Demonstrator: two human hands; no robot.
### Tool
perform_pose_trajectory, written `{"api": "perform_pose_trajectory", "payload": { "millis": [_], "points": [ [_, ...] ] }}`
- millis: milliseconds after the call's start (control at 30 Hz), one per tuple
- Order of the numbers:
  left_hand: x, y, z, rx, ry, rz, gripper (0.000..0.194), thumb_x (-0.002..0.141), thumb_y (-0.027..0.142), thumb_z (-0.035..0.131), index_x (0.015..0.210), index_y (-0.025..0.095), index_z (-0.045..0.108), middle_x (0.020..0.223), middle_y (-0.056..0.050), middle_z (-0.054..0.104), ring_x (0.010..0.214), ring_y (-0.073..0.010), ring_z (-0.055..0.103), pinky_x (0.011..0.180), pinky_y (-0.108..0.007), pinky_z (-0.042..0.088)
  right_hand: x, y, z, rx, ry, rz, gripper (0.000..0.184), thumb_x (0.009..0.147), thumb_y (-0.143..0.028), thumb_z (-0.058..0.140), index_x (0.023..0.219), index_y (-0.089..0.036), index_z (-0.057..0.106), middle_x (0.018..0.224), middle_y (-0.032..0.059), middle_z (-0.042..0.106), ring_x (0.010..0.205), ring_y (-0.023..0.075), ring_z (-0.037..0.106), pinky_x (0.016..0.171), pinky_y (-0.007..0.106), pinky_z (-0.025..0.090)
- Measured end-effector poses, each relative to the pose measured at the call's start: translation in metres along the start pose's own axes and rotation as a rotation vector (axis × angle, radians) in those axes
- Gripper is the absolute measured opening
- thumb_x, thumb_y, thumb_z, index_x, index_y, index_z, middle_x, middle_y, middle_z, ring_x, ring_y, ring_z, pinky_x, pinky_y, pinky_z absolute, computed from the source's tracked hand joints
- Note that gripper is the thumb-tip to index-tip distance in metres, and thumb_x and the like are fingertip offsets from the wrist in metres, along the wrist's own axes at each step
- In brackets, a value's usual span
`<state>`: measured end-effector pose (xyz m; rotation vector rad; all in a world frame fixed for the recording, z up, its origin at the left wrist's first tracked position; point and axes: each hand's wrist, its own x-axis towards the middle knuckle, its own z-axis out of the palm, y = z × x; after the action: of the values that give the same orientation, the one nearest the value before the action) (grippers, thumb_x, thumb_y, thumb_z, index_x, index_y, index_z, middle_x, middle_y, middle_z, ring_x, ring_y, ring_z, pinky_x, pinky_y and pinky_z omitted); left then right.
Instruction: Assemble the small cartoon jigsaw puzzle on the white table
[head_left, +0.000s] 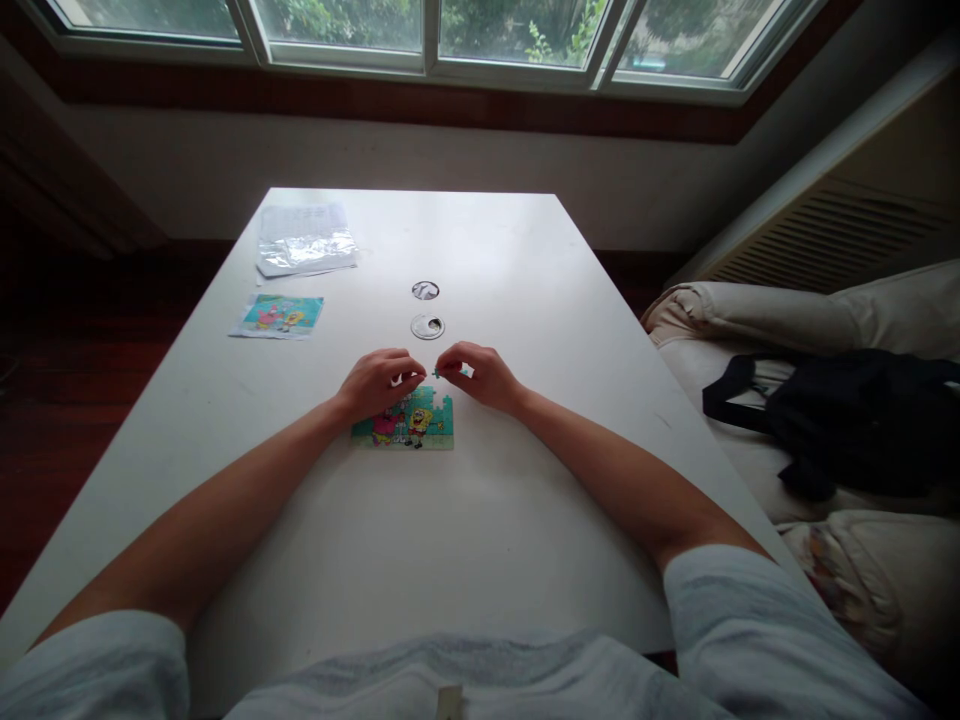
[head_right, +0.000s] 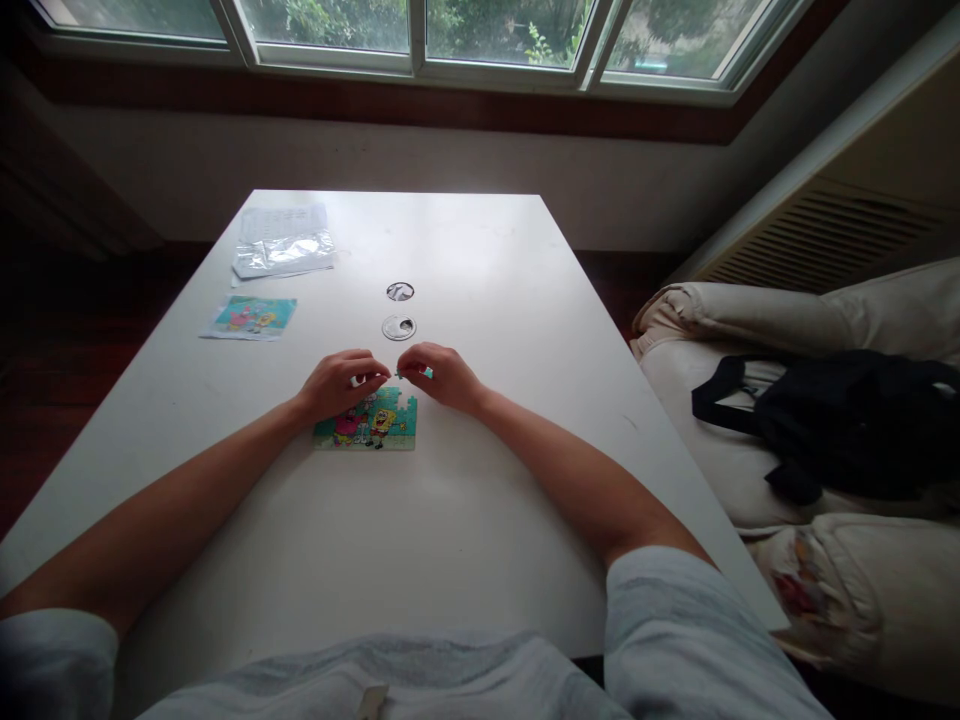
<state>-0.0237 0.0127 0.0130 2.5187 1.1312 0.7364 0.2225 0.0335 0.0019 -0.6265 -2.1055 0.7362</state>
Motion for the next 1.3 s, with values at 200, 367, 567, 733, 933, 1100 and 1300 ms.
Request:
{"api": "perform_pose_trajectory", "payload": {
  "millis": [200,367,567,733,933,1100,1300],
  "points": [
    [0.0,0.005,0.002,-0.09,0.005,-0.011,0.021,0.098,0.031,0.057,0.096,0.021,0.075,0.08,-0.001,0.065,0.07,-0.012,0.058,0.069,-0.024,0.046,0.001,-0.008,0.001,-0.033,-0.012,-0.02,0.016,0.1,-0.031,0.057,0.098,-0.022,0.07,0.09,0.0054,0.07,0.082,0.0164,0.063,0.076,0.031,0.051],
    [0.0,0.009,0.003,-0.112,-0.021,-0.004,0.023,0.098,0.032,0.056,0.096,0.021,0.076,0.083,-0.002,0.067,0.071,-0.0125,0.059,0.07,-0.025,0.047,0.001,-0.009,0.002,-0.053,0.001,-0.024,0.018,0.102,-0.032,0.055,0.103,-0.023,0.071,0.091,0.0063,0.071,0.085,0.0186,0.063,0.079,0.034,0.051],
    [-0.001,0.008,0.004,-0.067,-0.044,0.009,0.023,0.099,0.031,0.054,0.098,0.021,0.075,0.084,-0.002,0.068,0.074,-0.0139,0.06,0.072,-0.026,0.046,0.0,-0.003,0.003,-0.095,0.003,-0.075,0.021,0.104,-0.029,0.052,0.107,-0.025,0.073,0.095,0.0073,0.068,0.091,0.0196,0.061,0.083,0.034,0.05],
    [-0.001,0.003,0.004,0.076,-0.147,0.104,0.021,0.098,0.034,0.055,0.103,0.025,0.074,0.091,-0.004,0.068,0.084,-0.0184,0.062,0.079,-0.03,0.045,0.0,0.001,0.002,-0.095,0.026,-0.052,0.027,0.106,-0.028,0.046,0.11,-0.025,0.073,0.101,0.0082,0.063,0.09,0.0179,0.061,0.081,0.033,0.05],
    [-0.001,-0.002,0.004,0.186,-0.193,0.123,0.022,0.098,0.036,0.055,0.109,0.027,0.073,0.094,-0.005,0.065,0.087,-0.0204,0.061,0.078,-0.031,0.045,-0.002,0.004,0.002,-0.082,0.05,-0.007,0.026,0.104,-0.026,0.048,0.11,-0.024,0.073,0.103,0.0073,0.064,0.084,0.0155,0.061,0.075,0.03,0.051],
    [-0.001,-0.003,0.0,0.203,-0.159,0.088,0.022,0.095,0.041,0.06,0.108,0.026,0.07,0.103,-0.005,0.065,0.094,-0.022,0.06,0.082,-0.033,0.046,-0.002,0.009,0.002,-0.058,0.059,0.021,0.023,0.102,-0.024,0.051,0.108,-0.023,0.073,0.099,0.006,0.066,0.079,0.0138,0.061,0.072,0.028,0.05],
    [-0.001,-0.003,-0.001,0.212,-0.146,0.027,0.022,0.093,0.044,0.062,0.098,0.023,0.065,0.094,-0.004,0.064,0.086,-0.0207,0.059,0.075,-0.032,0.044,-0.002,0.008,0.006,0.059,0.013,0.091,0.019,0.097,-0.025,0.057,0.107,-0.022,0.073,0.101,0.0058,0.066,0.079,0.0128,0.065,0.076,0.029,0.055]
  ]
}}
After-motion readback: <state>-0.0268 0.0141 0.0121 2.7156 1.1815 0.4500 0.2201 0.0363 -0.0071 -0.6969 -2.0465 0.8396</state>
